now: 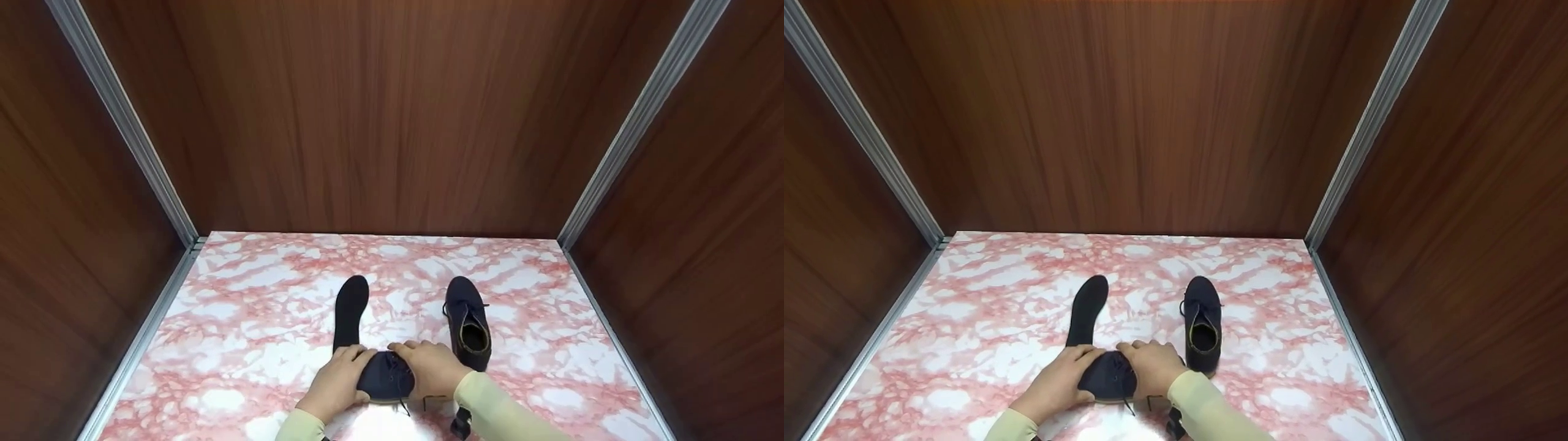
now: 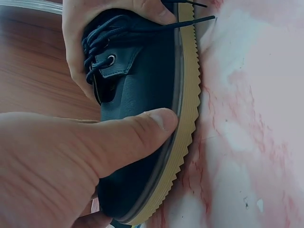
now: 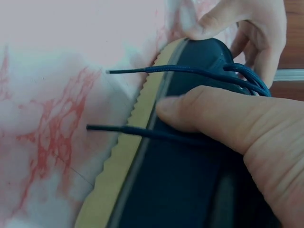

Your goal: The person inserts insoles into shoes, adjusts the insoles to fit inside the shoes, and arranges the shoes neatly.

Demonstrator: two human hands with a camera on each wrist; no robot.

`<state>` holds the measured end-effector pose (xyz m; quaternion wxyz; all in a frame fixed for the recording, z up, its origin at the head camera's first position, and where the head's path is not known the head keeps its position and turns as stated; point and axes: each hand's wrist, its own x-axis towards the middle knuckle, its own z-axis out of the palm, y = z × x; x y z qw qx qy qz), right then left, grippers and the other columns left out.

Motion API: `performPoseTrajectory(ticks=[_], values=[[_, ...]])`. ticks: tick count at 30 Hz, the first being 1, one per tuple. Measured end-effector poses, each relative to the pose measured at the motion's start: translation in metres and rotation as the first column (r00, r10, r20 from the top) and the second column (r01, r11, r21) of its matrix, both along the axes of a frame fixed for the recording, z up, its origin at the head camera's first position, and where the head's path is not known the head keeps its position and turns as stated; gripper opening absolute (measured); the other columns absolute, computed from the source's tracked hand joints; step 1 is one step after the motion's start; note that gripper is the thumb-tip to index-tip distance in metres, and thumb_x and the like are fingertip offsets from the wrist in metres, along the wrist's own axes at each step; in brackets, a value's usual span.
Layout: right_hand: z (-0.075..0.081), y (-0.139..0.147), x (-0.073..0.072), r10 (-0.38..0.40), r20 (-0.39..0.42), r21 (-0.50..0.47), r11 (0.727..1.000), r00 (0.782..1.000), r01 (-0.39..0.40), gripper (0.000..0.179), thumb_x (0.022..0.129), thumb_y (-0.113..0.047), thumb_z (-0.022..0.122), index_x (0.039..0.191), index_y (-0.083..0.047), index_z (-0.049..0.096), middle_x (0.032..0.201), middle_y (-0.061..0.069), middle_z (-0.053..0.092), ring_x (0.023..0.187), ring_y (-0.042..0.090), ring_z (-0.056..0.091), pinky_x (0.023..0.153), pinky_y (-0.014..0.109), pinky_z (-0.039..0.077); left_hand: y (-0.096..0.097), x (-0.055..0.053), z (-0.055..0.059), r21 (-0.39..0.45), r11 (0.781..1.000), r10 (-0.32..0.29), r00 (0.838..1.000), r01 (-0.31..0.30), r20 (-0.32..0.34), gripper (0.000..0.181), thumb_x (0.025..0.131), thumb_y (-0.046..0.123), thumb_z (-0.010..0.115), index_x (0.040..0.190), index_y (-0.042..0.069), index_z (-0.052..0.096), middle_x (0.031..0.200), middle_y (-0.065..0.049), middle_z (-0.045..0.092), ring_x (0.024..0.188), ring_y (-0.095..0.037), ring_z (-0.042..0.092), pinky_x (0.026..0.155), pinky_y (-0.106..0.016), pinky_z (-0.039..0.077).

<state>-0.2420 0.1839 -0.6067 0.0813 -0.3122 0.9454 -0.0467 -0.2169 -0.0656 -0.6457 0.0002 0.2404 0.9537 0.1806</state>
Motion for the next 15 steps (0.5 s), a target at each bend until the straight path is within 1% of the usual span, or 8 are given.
performPoseTrajectory(ticks=[4,7,10,15], values=[[0.001,0.014,0.001,-0.021,-0.019,-0.011,1.000,1.000,0.020,0.112,0.062,-0.044,0.103,0.159,-0.020,0.054,0.132,0.006,0.073,0.103,0.031,0.075,0.078,0.048,0.065,0.001,0.000,-0.001,-0.006,1.000,-0.006,1.000,0.006,-0.004,0.088,0.078,0.035,0.100,0.154,0.015,0.061,0.149,-0.011,0.064,0.137,-0.035,0.060,0.107,-0.052,0.060],[0.004,0.027,0.002,-0.051,-0.009,-0.031,0.998,0.999,0.051,0.113,0.059,-0.044,0.103,0.158,-0.018,0.055,0.132,0.006,0.072,0.104,0.031,0.074,0.079,0.047,0.065,-0.001,0.001,-0.001,-0.005,1.000,-0.011,1.000,0.011,-0.001,0.086,0.079,0.034,0.099,0.154,0.016,0.061,0.148,-0.010,0.064,0.137,-0.035,0.059,0.107,-0.051,0.060],[0.006,0.038,0.004,-0.081,0.017,-0.055,0.995,0.997,0.081,0.113,0.059,-0.044,0.104,0.157,-0.015,0.056,0.135,0.006,0.071,0.109,0.031,0.073,0.086,0.048,0.065,-0.003,0.002,-0.001,0.001,1.000,-0.010,1.000,0.010,-0.008,0.085,0.079,0.034,0.099,0.154,0.016,0.061,0.148,-0.010,0.064,0.136,-0.036,0.060,0.106,-0.052,0.061],[0.004,0.049,0.007,-0.093,0.026,-0.101,0.990,0.995,0.095,0.109,0.060,-0.043,0.105,0.153,-0.010,0.058,0.139,0.010,0.070,0.114,0.029,0.073,0.098,0.048,0.064,-0.006,0.002,0.000,0.019,1.000,-0.005,1.000,0.005,-0.008,0.085,0.080,0.033,0.098,0.154,0.015,0.061,0.147,-0.009,0.064,0.135,-0.036,0.060,0.103,-0.053,0.062]])
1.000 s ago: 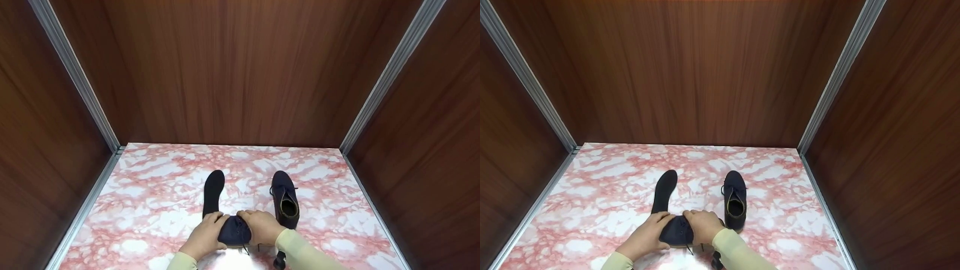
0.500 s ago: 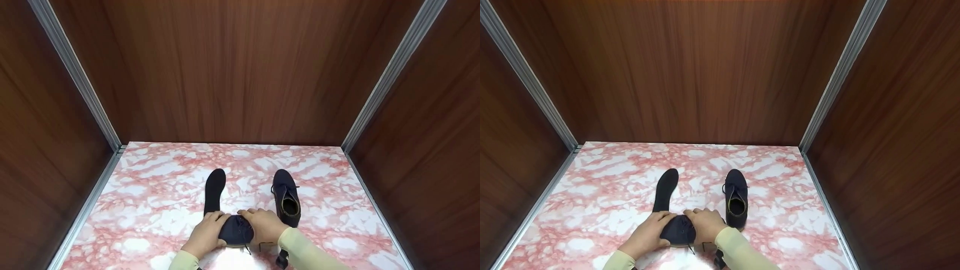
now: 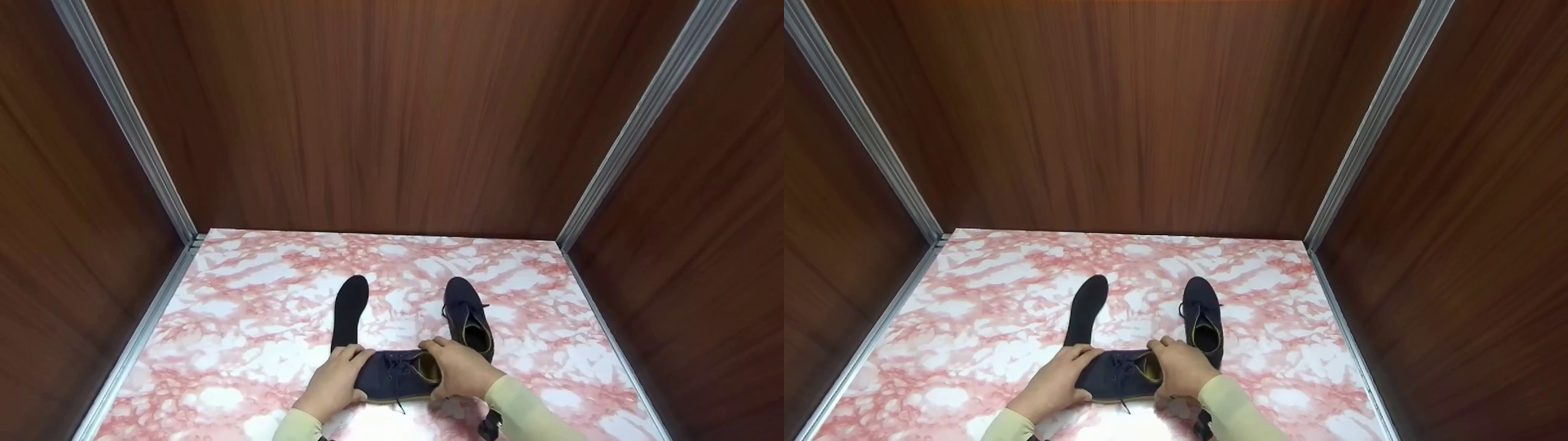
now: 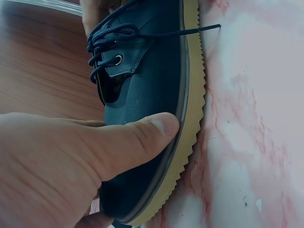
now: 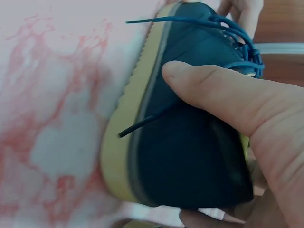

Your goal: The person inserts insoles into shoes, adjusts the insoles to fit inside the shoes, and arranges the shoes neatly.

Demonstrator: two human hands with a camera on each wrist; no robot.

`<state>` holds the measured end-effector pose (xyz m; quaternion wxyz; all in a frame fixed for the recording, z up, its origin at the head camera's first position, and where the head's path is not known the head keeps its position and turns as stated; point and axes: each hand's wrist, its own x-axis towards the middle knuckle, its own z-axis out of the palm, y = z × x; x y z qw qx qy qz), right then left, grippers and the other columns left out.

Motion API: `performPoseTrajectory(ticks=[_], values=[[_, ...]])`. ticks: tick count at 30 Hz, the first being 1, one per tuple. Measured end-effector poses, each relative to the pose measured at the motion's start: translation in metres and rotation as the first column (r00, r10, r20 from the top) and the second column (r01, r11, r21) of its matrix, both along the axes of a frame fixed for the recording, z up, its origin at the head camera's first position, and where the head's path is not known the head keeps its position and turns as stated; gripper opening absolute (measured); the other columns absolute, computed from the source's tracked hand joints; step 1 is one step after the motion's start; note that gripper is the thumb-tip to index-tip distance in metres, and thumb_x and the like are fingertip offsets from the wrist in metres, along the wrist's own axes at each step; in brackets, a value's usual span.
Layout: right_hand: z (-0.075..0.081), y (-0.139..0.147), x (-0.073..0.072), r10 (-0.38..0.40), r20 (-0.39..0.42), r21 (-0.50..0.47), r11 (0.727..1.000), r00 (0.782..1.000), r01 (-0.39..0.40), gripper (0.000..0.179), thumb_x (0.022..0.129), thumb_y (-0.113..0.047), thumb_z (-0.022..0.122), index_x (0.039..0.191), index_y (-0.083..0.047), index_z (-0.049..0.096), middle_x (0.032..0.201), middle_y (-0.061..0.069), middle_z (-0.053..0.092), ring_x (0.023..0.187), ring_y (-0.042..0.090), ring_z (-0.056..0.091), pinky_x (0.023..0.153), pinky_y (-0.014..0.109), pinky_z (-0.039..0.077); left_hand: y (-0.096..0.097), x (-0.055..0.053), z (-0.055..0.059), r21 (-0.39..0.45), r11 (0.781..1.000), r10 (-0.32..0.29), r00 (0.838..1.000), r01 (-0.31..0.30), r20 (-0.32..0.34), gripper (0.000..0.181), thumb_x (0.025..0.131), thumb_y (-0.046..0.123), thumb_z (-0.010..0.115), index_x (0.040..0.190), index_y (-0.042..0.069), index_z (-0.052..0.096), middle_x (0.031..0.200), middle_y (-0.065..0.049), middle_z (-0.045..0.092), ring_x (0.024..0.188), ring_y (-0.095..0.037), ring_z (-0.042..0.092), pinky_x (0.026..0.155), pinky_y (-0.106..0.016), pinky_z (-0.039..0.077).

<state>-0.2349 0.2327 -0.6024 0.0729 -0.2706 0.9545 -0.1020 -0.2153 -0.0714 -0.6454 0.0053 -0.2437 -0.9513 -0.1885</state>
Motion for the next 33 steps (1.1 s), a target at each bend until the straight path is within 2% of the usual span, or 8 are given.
performPoseTrajectory(ticks=[7,15,19,22,25,27,29,33], values=[[-0.008,0.000,0.002,-0.003,-0.022,-0.051,0.999,1.000,0.001,0.099,0.067,-0.041,0.102,0.151,-0.008,0.060,0.140,0.012,0.072,0.118,0.029,0.073,0.101,0.049,0.063,-0.007,0.000,0.002,0.024,0.999,0.020,0.999,-0.020,0.035,0.085,0.079,0.027,0.099,0.154,0.014,0.061,0.149,-0.010,0.063,0.138,-0.037,0.059,0.107,-0.054,0.060],[-0.010,-0.005,0.003,0.008,-0.080,-0.043,0.999,0.997,-0.011,0.095,0.068,-0.037,0.100,0.149,-0.006,0.062,0.134,0.009,0.072,0.116,0.025,0.072,0.100,0.044,0.063,-0.011,0.001,0.004,0.059,0.998,0.021,1.000,-0.022,0.017,0.086,0.078,0.021,0.099,0.155,0.012,0.061,0.149,-0.011,0.063,0.140,-0.036,0.059,0.108,-0.053,0.059],[-0.009,-0.004,0.003,0.001,-0.045,-0.063,0.998,0.999,-0.004,0.096,0.071,-0.041,0.099,0.151,-0.006,0.060,0.141,0.014,0.071,0.122,0.030,0.072,0.104,0.047,0.062,-0.011,0.000,0.006,0.053,0.998,0.020,0.999,-0.021,0.026,0.087,0.077,0.022,0.100,0.155,0.012,0.061,0.148,-0.010,0.063,0.138,-0.036,0.059,0.108,-0.054,0.059],[-0.006,-0.003,0.001,-0.004,0.015,-0.103,0.995,1.000,0.006,0.088,0.083,-0.053,0.091,0.151,-0.007,0.061,0.144,0.017,0.070,0.127,0.033,0.072,0.109,0.051,0.059,-0.011,0.000,0.006,0.059,0.998,0.013,0.999,-0.015,0.036,0.087,0.076,0.021,0.099,0.154,0.012,0.061,0.147,-0.010,0.064,0.137,-0.037,0.059,0.106,-0.053,0.060],[0.000,-0.004,-0.006,0.001,0.076,-0.150,0.989,0.997,0.010,0.077,0.096,-0.064,0.075,0.147,-0.007,0.064,0.142,0.016,0.073,0.129,0.034,0.072,0.112,0.053,0.057,-0.010,0.001,0.005,0.063,0.998,0.010,0.999,-0.012,0.040,0.087,0.076,0.020,0.099,0.154,0.011,0.061,0.147,-0.010,0.064,0.138,-0.037,0.059,0.106,-0.053,0.060],[0.004,-0.008,-0.015,0.010,0.107,-0.177,0.984,0.994,0.009,0.073,0.102,-0.066,0.065,0.144,-0.006,0.067,0.137,0.015,0.075,0.127,0.034,0.073,0.111,0.054,0.057,-0.010,0.000,0.003,0.063,0.998,0.009,0.999,-0.011,0.035,0.086,0.076,0.020,0.099,0.154,0.012,0.061,0.147,-0.010,0.064,0.137,-0.037,0.059,0.107,-0.052,0.060],[0.008,-0.012,-0.025,0.009,0.144,-0.198,0.980,0.990,0.019,0.070,0.105,-0.064,0.061,0.142,-0.005,0.068,0.134,0.016,0.076,0.125,0.035,0.073,0.110,0.054,0.057,-0.010,0.000,0.003,0.060,0.998,0.007,1.000,-0.009,0.029,0.085,0.077,0.021,0.099,0.153,0.012,0.061,0.147,-0.010,0.064,0.137,-0.036,0.059,0.108,-0.052,0.059],[0.015,-0.022,-0.044,0.007,0.186,-0.218,0.975,0.982,0.035,0.063,0.107,-0.056,0.063,0.141,-0.002,0.069,0.127,0.017,0.077,0.119,0.037,0.074,0.104,0.055,0.059,-0.010,0.000,0.002,0.057,0.998,-0.001,1.000,0.000,0.027,0.085,0.078,0.023,0.098,0.154,0.014,0.061,0.147,-0.009,0.063,0.137,-0.035,0.059,0.108,-0.052,0.059]])
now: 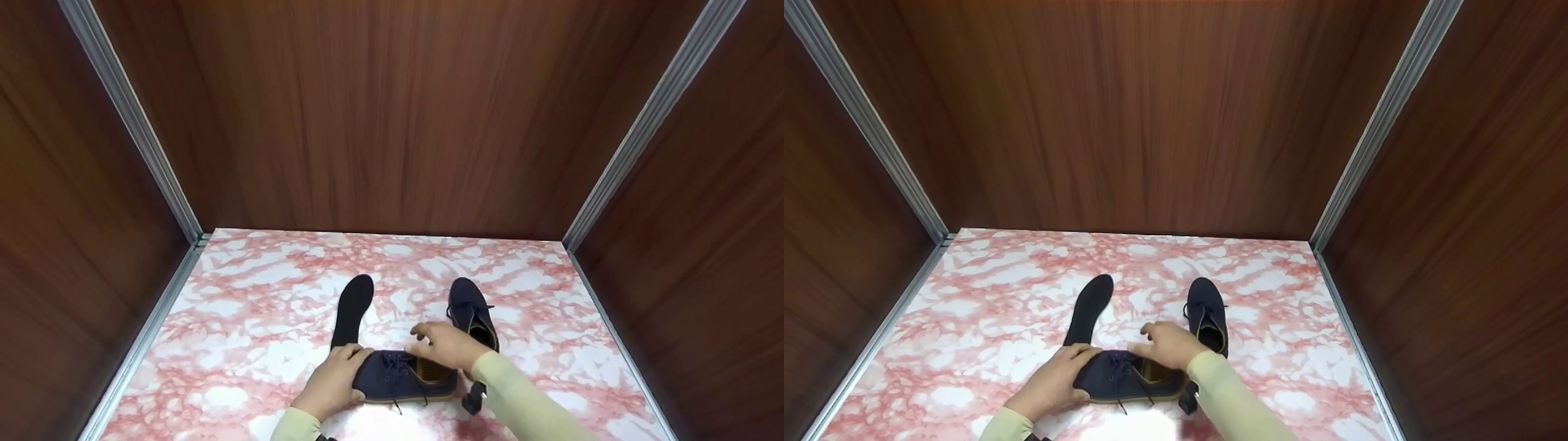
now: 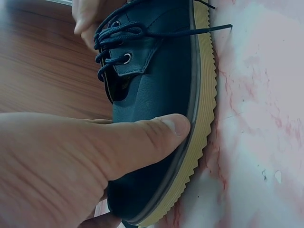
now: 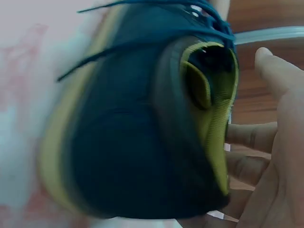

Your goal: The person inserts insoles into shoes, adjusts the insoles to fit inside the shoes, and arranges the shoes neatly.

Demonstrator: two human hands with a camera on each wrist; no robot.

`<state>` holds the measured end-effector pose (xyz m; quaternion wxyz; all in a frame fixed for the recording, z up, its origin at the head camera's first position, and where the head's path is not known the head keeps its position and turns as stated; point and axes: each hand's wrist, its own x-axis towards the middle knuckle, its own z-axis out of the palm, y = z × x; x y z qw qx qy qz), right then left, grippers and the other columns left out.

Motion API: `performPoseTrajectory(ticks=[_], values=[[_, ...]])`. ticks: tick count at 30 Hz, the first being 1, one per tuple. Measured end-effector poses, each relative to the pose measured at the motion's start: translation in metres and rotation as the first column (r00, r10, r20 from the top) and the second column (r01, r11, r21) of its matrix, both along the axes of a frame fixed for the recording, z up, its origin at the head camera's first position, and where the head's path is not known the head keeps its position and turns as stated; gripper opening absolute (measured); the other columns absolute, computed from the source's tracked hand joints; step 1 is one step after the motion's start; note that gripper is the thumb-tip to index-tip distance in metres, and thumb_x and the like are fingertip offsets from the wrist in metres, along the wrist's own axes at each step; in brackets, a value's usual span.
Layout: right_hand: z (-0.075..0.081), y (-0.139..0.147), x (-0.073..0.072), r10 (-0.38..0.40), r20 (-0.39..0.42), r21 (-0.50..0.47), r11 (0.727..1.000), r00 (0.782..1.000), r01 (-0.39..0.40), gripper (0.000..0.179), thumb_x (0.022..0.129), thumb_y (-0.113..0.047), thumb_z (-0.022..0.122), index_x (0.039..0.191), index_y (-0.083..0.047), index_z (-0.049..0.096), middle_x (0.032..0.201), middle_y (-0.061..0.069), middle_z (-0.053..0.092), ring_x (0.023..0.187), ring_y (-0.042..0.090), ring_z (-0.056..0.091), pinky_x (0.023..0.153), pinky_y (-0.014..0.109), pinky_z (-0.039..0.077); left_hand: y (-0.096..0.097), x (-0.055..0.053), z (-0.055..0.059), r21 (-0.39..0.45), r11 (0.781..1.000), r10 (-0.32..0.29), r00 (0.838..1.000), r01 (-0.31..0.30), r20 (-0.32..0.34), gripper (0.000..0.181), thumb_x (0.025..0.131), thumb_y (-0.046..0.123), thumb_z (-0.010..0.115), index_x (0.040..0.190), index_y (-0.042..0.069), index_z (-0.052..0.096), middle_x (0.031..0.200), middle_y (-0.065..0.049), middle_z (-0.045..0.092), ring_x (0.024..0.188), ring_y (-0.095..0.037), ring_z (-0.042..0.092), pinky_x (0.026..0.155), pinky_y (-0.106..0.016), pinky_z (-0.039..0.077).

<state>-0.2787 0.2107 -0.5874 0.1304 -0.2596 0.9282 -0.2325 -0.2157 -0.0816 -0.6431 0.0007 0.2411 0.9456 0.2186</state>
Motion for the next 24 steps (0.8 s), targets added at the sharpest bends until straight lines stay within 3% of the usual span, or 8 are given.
performPoseTrajectory(ticks=[6,11,15,24], values=[[0.007,-0.011,-0.020,-0.021,0.044,0.011,1.000,0.999,0.021,0.063,0.104,-0.056,0.065,0.140,-0.004,0.069,0.124,0.015,0.078,0.116,0.033,0.075,0.104,0.053,0.058,0.000,0.000,0.000,0.002,1.000,-0.002,1.000,0.002,-0.002,0.085,0.078,0.023,0.098,0.154,0.014,0.061,0.148,-0.009,0.062,0.137,-0.035,0.059,0.108,-0.052,0.059],[0.005,-0.016,-0.026,0.015,0.060,0.076,0.997,0.998,-0.019,0.062,0.102,-0.057,0.065,0.137,-0.006,0.071,0.125,0.013,0.079,0.116,0.030,0.075,0.104,0.050,0.059,0.000,0.001,-0.001,0.003,1.000,0.001,1.000,-0.001,-0.007,0.085,0.078,0.023,0.099,0.153,0.014,0.062,0.148,-0.008,0.063,0.137,-0.034,0.059,0.107,-0.052,0.060],[-0.004,-0.014,-0.023,0.077,0.069,0.104,0.991,0.995,-0.084,0.057,0.105,-0.058,0.062,0.135,-0.011,0.074,0.125,0.006,0.081,0.115,0.026,0.076,0.104,0.046,0.060,0.001,0.001,-0.001,-0.004,1.000,0.001,1.000,-0.001,0.001,0.085,0.079,0.024,0.098,0.154,0.014,0.061,0.149,-0.009,0.062,0.138,-0.035,0.059,0.109,-0.053,0.059],[-0.019,0.008,-0.003,0.141,0.106,-0.013,0.990,0.984,-0.140,0.044,0.108,-0.056,0.061,0.128,-0.020,0.077,0.113,-0.008,0.079,0.098,0.004,0.069,0.095,0.031,0.058,-0.003,-0.003,0.001,-0.001,1.000,-0.011,0.999,0.011,0.035,0.087,0.080,0.033,0.098,0.156,0.015,0.060,0.150,-0.009,0.062,0.138,-0.036,0.059,0.110,-0.054,0.058]])
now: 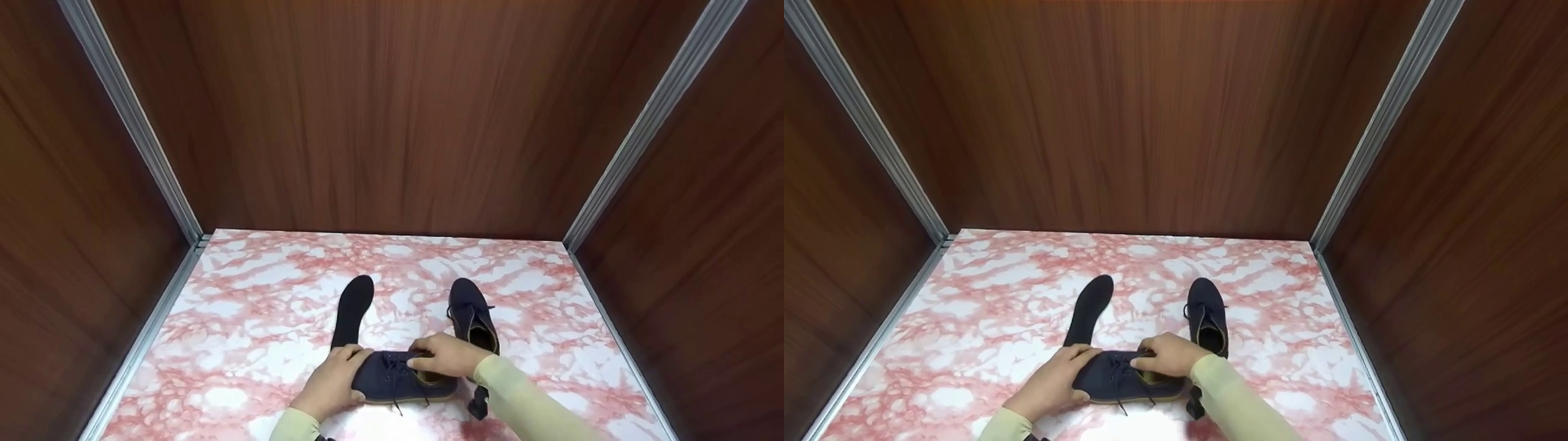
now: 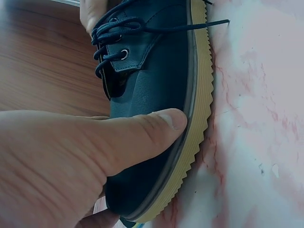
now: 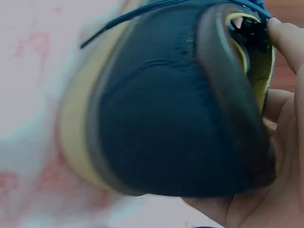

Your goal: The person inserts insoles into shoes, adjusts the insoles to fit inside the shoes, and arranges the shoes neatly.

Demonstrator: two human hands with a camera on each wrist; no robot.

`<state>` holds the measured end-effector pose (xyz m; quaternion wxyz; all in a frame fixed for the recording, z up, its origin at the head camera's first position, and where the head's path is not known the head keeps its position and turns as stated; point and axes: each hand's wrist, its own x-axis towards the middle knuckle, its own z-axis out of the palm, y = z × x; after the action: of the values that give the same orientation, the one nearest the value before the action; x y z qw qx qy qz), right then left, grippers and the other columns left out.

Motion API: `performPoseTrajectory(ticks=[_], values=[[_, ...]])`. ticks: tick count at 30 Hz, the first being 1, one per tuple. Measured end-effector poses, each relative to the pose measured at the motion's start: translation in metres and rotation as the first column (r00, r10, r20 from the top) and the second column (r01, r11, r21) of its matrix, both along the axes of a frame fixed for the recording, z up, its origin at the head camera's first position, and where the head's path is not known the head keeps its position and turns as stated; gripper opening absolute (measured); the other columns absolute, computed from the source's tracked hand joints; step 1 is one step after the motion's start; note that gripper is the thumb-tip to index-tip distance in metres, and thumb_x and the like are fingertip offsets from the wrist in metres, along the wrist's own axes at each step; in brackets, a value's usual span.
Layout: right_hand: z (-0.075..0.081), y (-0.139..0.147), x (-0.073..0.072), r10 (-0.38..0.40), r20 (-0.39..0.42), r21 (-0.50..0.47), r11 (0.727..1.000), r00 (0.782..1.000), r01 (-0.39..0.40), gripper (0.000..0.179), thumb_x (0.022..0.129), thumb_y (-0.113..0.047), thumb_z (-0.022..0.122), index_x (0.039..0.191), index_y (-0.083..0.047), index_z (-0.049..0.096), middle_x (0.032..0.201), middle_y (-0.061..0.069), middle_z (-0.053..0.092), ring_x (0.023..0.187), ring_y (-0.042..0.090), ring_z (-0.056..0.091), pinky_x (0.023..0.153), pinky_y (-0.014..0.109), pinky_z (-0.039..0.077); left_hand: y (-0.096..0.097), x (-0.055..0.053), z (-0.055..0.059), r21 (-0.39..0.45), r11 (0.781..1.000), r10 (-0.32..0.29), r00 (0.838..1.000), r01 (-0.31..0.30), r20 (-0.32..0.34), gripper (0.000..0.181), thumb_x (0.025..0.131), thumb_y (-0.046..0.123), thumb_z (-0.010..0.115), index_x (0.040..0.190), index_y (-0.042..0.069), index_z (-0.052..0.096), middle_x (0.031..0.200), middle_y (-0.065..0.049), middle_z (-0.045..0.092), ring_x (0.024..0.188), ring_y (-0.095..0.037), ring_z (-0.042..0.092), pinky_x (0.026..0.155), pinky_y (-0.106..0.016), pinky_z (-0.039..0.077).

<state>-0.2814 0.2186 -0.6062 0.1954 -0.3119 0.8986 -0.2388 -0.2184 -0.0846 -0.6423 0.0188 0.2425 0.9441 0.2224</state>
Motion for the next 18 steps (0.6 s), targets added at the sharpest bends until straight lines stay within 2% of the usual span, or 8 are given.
performPoseTrajectory(ticks=[4,7,10,13,18], values=[[-0.006,0.005,0.004,0.000,-0.028,-0.024,1.000,1.000,-0.001,0.040,0.110,-0.052,0.060,0.127,-0.020,0.075,0.105,-0.012,0.075,0.091,0.001,0.064,0.090,0.028,0.056,-0.003,-0.008,0.006,0.037,0.999,-0.003,0.996,0.000,0.090,0.082,0.088,0.053,0.088,0.155,0.014,0.061,0.148,-0.009,0.063,0.136,-0.036,0.061,0.112,-0.057,0.056],[-0.008,0.006,0.006,0.000,-0.046,-0.033,0.999,0.999,-0.002,0.039,0.110,-0.052,0.060,0.127,-0.020,0.075,0.103,-0.012,0.074,0.090,0.001,0.063,0.089,0.028,0.056,-0.006,-0.018,0.013,0.084,0.996,0.017,0.991,-0.028,0.131,0.074,0.095,0.061,0.076,0.151,0.014,0.065,0.145,-0.010,0.064,0.136,-0.037,0.063,0.115,-0.059,0.053],[-0.009,0.007,0.007,-0.005,-0.054,-0.033,0.999,0.999,0.003,0.038,0.109,-0.052,0.061,0.125,-0.021,0.075,0.100,-0.012,0.073,0.088,0.002,0.063,0.088,0.028,0.055,-0.009,-0.030,0.018,0.109,0.993,0.038,0.991,-0.053,0.130,0.066,0.101,0.061,0.069,0.147,0.013,0.068,0.143,-0.012,0.066,0.136,-0.039,0.065,0.116,-0.061,0.052],[-0.010,0.008,0.008,-0.010,-0.057,-0.028,1.000,0.998,0.008,0.037,0.109,-0.053,0.060,0.124,-0.022,0.074,0.099,-0.013,0.072,0.087,0.002,0.062,0.087,0.028,0.055,-0.012,-0.041,0.021,0.091,0.993,0.060,0.989,-0.073,0.137,0.064,0.103,0.062,0.066,0.147,0.016,0.068,0.142,-0.011,0.066,0.135,-0.039,0.065,0.116,-0.061,0.052],[-0.011,0.007,0.009,-0.013,-0.056,-0.035,0.999,0.998,0.011,0.036,0.110,-0.054,0.059,0.123,-0.023,0.073,0.098,-0.013,0.071,0.088,0.002,0.062,0.087,0.028,0.054,-0.018,-0.052,0.015,0.051,0.993,0.101,0.982,-0.110,0.162,0.057,0.107,0.056,0.064,0.150,0.018,0.067,0.141,-0.011,0.066,0.132,-0.038,0.065,0.112,-0.063,0.053]])
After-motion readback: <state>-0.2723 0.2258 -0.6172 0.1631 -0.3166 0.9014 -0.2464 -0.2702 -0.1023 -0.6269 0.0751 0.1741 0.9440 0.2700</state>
